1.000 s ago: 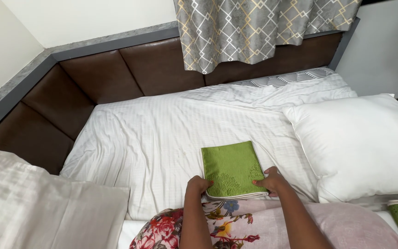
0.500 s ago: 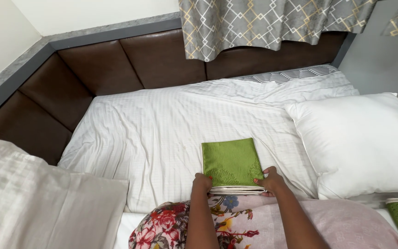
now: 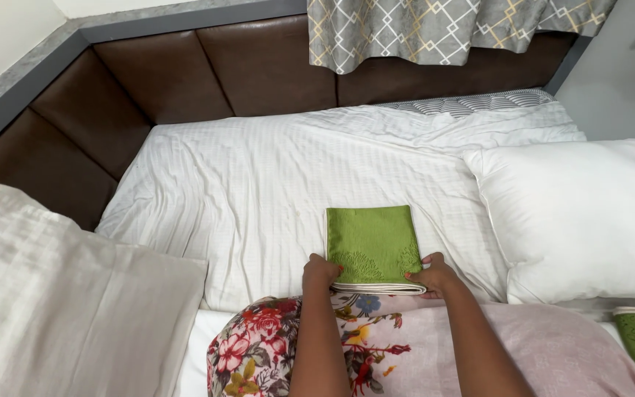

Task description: Folding a decorative cushion cover on a bed.

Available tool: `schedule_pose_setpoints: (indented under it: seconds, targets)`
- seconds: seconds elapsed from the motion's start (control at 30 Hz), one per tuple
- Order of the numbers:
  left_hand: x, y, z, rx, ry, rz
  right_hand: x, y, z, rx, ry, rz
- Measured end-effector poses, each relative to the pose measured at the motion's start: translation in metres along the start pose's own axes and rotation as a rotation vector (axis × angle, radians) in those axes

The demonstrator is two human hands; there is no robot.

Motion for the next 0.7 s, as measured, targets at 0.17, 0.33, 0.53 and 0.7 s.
schedule_pose_setpoints:
  seconds: [0.17,0.33,0.53,0.7]
  targets:
    - [-0.011,0.017,0.022,-0.099,-0.051,-0.042,0.042,0.023,0.022,-0.234,0.352,0.194]
    - [-0.029,-0.018,0.027,-0.097,0.014,-0.155,0.038,-0.015,0.024,-0.253,-0.064,0.258]
    - [-0.038,-0.067,0.023,0.173,0.09,-0.249,0.028,-0.047,0.027,-0.022,-0.362,0.276]
    - [-0.033,-0.044,0.03,0.544,0.302,-0.24,0.056,-0.016,0.021,0.128,-0.282,0.202]
Point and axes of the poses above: each hand's wrist, its own y-axis away from the middle knuckle, its own z-axis out of the back of the hand, x = y × z, the point moved 5 cm from there along -y, towards the middle knuckle, and after that the axes turned 15 degrees about z, right-handed, at the moved point
